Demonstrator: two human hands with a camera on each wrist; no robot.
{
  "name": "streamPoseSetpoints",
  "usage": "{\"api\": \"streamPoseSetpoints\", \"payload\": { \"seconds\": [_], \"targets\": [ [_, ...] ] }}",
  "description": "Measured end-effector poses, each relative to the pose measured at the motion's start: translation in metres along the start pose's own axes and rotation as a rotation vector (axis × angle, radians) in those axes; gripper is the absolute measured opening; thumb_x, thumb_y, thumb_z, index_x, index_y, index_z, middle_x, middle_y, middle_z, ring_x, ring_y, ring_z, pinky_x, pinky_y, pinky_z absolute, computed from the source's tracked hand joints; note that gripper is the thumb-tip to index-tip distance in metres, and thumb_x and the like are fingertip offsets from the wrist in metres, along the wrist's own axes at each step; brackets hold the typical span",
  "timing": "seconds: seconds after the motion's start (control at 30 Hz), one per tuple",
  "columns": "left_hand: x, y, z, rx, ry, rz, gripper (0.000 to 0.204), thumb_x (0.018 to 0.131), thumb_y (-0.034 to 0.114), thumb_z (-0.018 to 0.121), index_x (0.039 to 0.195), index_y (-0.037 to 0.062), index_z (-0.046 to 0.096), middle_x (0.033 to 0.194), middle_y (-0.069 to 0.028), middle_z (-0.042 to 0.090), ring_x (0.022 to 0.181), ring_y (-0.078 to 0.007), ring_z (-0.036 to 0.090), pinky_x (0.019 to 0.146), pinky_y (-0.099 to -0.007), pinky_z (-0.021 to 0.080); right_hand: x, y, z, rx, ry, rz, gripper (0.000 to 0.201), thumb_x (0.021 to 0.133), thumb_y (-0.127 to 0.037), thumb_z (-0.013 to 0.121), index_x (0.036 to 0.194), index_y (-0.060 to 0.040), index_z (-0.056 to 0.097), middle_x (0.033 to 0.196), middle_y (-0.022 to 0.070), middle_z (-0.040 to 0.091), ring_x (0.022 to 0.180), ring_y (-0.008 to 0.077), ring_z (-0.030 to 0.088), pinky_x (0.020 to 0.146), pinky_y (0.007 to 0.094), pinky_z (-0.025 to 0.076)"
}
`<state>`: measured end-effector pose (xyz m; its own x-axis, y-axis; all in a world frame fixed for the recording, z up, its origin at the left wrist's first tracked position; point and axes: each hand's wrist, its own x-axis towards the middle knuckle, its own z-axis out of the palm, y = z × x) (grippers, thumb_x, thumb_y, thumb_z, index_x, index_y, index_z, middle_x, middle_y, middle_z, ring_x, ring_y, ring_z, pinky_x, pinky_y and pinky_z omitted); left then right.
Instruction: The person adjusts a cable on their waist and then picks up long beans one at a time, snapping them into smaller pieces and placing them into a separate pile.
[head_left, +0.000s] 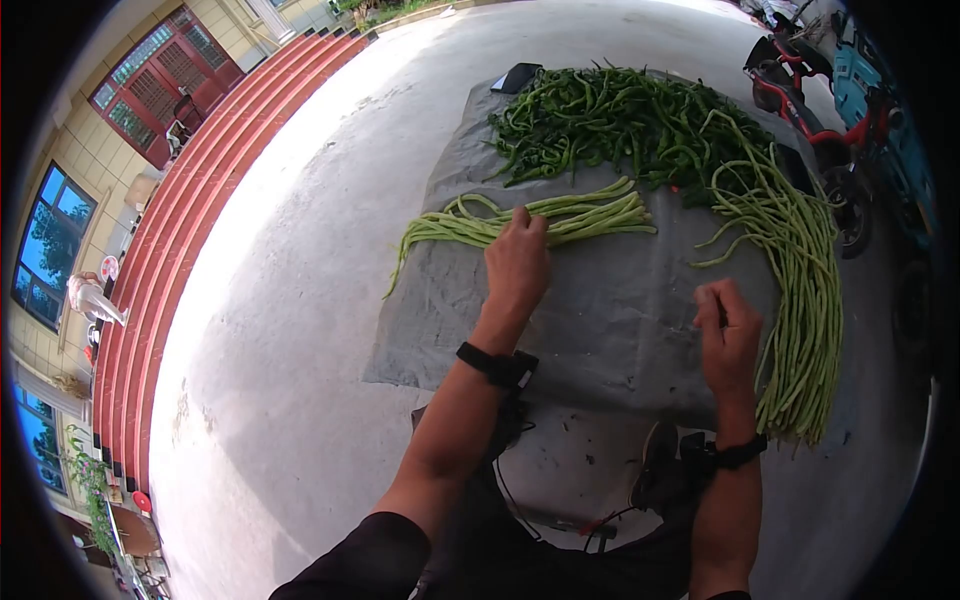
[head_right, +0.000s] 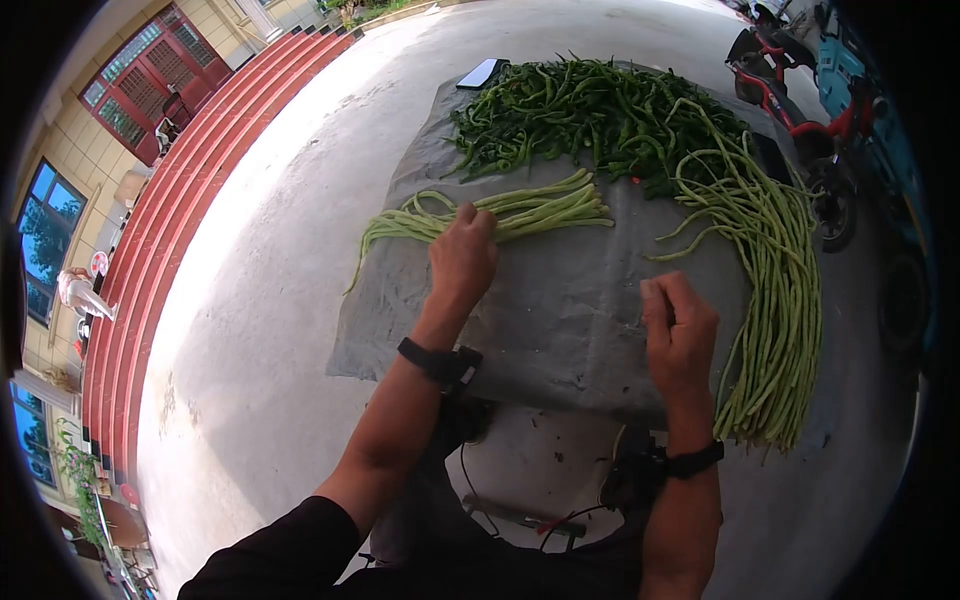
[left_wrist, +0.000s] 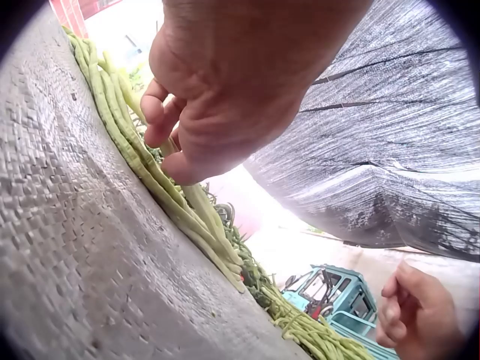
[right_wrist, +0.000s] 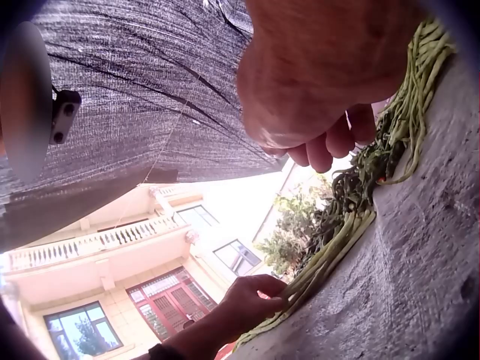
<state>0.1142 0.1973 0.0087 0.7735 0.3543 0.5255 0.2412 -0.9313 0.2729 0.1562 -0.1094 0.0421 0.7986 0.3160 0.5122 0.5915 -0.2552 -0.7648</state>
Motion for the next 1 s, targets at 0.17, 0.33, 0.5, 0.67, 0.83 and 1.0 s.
{"api": "streamPoseSetpoints", "payload": {
  "seconds": [0.17,0.33,0.5,0.67,0.83,1.0],
  "targets": [
    [0.003,0.013,-0.021,0.005,0.055,-0.018,0.017,0.087,0.006,0.067,0.104,0.0070,0.066,0.115,-0.0120,0.063,0.102,-0.0362,0.070,0.078,-0.0520,0.057,0.000,0.002,0.003,-0.017,-0.018,0.001,0.022,0.107,-0.015,0.065,0.090,-0.0021,0.062,0.066,0.0055,0.052,0.059,0.0124,0.046,0.057,0.0338,0.039],
    [0.000,0.017,-0.027,-0.077,0.024,0.041,0.018,0.087,0.005,0.065,0.105,0.0093,0.065,0.109,-0.0119,0.064,0.095,-0.0392,0.070,0.074,-0.0545,0.055,0.000,0.001,0.005,-0.062,-0.045,-0.011,0.019,0.104,-0.013,0.069,0.091,-0.0013,0.063,0.067,0.0091,0.054,0.059,0.0169,0.049,0.058,0.0359,0.041],
    [-0.007,0.022,-0.024,-0.126,-0.031,0.148,0.015,0.088,0.005,0.064,0.103,0.0091,0.062,0.102,-0.0111,0.064,0.089,-0.0401,0.070,0.072,-0.0547,0.055,0.000,-0.001,0.005,-0.106,-0.068,-0.031,0.016,0.103,-0.012,0.070,0.093,-0.0010,0.064,0.068,0.0107,0.057,0.058,0.0189,0.052,0.058,0.0365,0.043],
    [-0.019,0.034,-0.016,-0.221,-0.040,0.349,0.012,0.090,0.003,0.063,0.100,0.0094,0.060,0.098,-0.0101,0.064,0.088,-0.0374,0.070,0.069,-0.0498,0.055,0.001,-0.006,0.009,-0.090,-0.062,-0.011,0.014,0.102,-0.012,0.071,0.095,-0.0011,0.065,0.069,0.0104,0.058,0.058,0.0191,0.054,0.058,0.0362,0.043],
    [-0.029,0.053,-0.022,-0.279,-0.119,0.400,0.014,0.089,0.002,0.066,0.100,0.0098,0.061,0.095,-0.0086,0.063,0.088,-0.0346,0.070,0.069,-0.0474,0.055,0.002,-0.007,0.009,-0.084,-0.117,0.010,0.014,0.099,-0.012,0.073,0.100,-0.0008,0.066,0.078,0.0097,0.063,0.064,0.0186,0.059,0.060,0.0357,0.045],
    [-0.027,0.060,-0.032,-0.295,-0.046,0.398,0.014,0.090,0.003,0.068,0.101,0.0100,0.065,0.096,-0.0076,0.064,0.088,-0.0336,0.070,0.071,-0.0466,0.056,0.000,-0.004,0.010,-0.044,-0.353,0.077,0.021,0.095,-0.016,0.077,0.103,0.0008,0.066,0.086,0.0117,0.067,0.074,0.0222,0.065,0.066,0.0364,0.050]
  ]
}}
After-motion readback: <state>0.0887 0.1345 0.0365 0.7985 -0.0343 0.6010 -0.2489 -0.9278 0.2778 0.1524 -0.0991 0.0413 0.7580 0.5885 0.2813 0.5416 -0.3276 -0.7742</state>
